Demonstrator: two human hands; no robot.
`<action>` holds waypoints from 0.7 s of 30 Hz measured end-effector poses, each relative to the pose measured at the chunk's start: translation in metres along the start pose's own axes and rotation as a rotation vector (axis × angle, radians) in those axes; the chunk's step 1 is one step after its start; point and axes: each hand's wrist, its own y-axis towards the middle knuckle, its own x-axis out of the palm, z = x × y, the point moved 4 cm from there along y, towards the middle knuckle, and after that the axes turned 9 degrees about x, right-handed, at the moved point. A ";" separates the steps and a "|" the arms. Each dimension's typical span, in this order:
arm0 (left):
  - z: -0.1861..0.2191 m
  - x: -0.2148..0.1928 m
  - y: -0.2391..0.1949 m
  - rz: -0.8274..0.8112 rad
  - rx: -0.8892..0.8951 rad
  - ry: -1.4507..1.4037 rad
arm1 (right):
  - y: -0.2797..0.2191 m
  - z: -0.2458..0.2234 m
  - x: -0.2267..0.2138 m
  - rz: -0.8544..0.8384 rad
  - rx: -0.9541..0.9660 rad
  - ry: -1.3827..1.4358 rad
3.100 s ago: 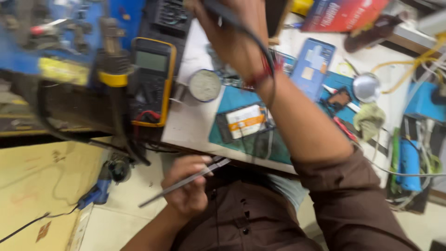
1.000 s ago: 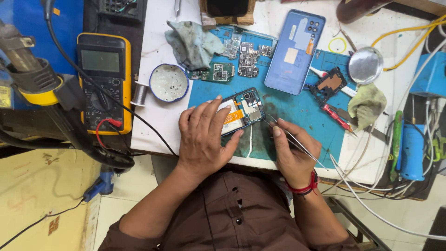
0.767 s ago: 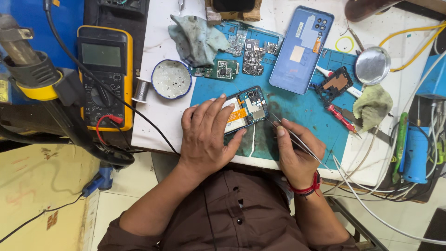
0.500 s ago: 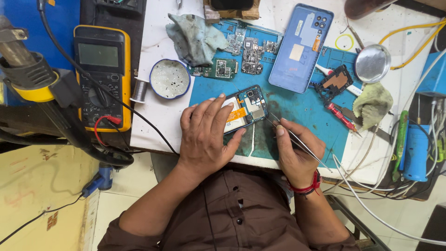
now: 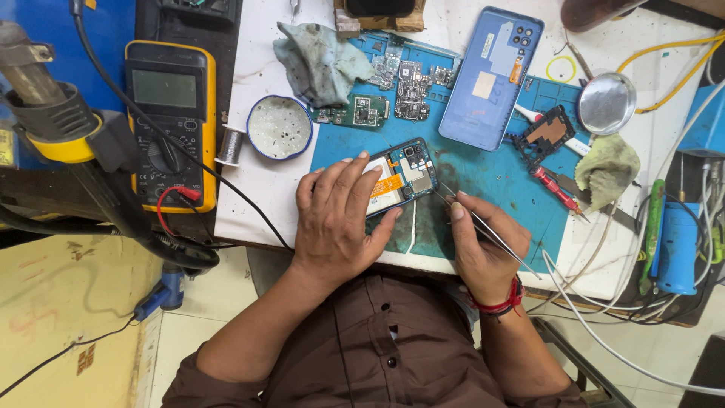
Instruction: The person uses tweezers and a screwdriver to remove and reposition a small metal bracket on a disassembled smartphone. They then use a hot air gun to heat the bracket area, reposition it again, and finally reattach the phone's back cover.
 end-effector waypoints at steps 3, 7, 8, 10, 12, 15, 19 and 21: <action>0.000 0.000 0.000 -0.007 0.000 0.003 | 0.000 0.000 0.000 0.003 0.005 0.001; 0.002 -0.003 0.003 -0.021 0.007 0.020 | -0.001 0.001 -0.001 0.004 0.015 0.005; 0.002 -0.004 0.005 -0.031 0.004 0.014 | -0.001 0.001 -0.001 0.011 0.020 0.023; 0.004 -0.006 0.009 -0.050 0.002 0.002 | -0.002 0.002 -0.001 0.027 0.029 0.057; 0.005 -0.005 0.013 -0.088 0.019 0.005 | -0.003 0.003 -0.002 0.020 0.011 0.045; 0.006 -0.005 0.020 -0.126 0.076 0.009 | -0.004 0.004 -0.002 0.010 0.002 0.062; 0.006 -0.007 0.026 -0.155 0.140 0.007 | -0.005 0.005 -0.004 0.011 0.023 0.108; 0.005 -0.007 0.027 -0.176 0.160 0.013 | -0.007 0.006 -0.005 0.017 0.022 0.126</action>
